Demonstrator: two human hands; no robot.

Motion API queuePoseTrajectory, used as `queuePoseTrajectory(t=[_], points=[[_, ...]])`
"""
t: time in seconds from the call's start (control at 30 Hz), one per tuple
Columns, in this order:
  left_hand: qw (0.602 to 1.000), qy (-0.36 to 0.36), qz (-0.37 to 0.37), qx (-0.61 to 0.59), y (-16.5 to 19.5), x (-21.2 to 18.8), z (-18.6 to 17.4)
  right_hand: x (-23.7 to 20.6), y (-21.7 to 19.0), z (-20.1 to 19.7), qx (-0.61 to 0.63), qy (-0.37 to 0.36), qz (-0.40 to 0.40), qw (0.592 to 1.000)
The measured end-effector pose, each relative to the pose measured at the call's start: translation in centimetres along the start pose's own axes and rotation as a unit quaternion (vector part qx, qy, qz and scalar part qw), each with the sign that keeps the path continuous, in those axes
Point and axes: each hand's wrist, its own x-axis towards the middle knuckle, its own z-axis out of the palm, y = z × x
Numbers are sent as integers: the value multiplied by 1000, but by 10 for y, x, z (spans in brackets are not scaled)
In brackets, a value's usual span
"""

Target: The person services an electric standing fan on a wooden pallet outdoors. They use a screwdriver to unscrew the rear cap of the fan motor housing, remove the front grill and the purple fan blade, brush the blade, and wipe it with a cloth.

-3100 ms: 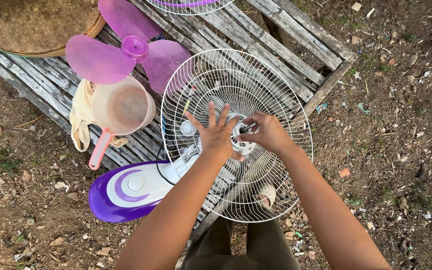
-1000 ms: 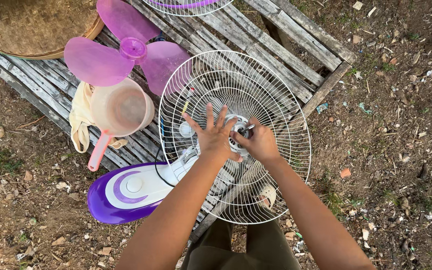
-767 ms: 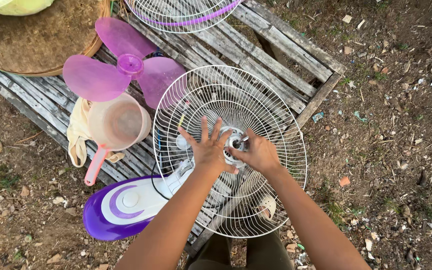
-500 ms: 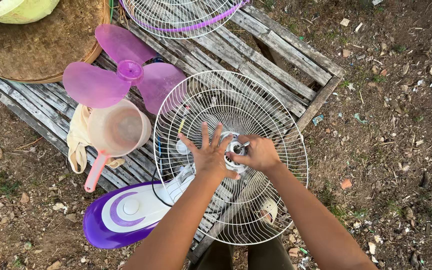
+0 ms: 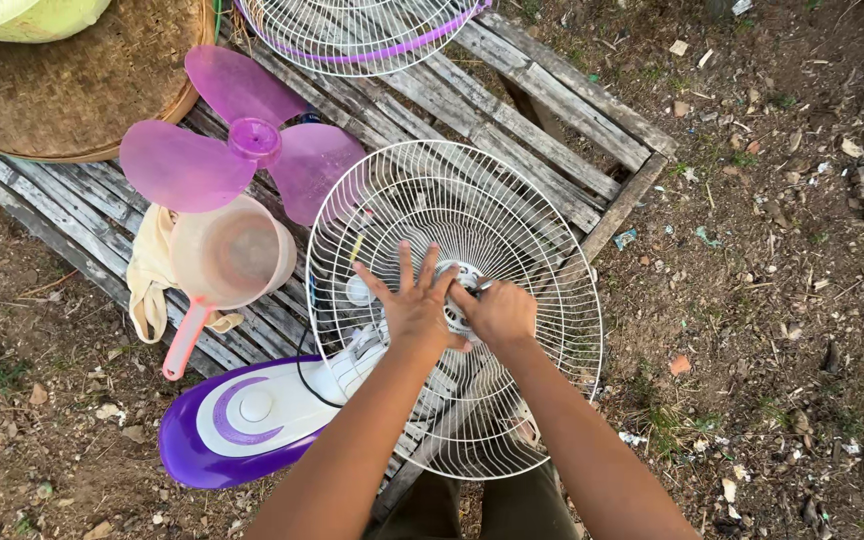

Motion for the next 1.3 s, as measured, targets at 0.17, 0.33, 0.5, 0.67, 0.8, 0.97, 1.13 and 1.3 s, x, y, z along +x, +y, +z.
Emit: queuePoseTrajectory(t=[0.17,0.33,0.5,0.67,0.8,0.97,1.13,1.3], points=[[1000,-9,0,-10,8,-4,2,-8,24,-24,-5,-38,-125,991],[1000,18,3,9,13,-5,16,5,44,-21,4,34,-308,951],[1000,-3,0,7,10,-3,13,23,46,-7,-54,30,-335,940],[1000,-7,4,18,9,-1,14,16,47,6,21,57,-311,948],[1000,2,-3,29,11,1,18,9,46,8,67,69,-275,957],[1000,17,-8,16,12,3,18,-2,36,7,77,79,-218,970],[1000,-10,-8,3,12,7,15,-18,15,7,50,20,-40,998],[1000,13,-10,-13,7,10,12,-22,13,-9,105,6,-45,993]])
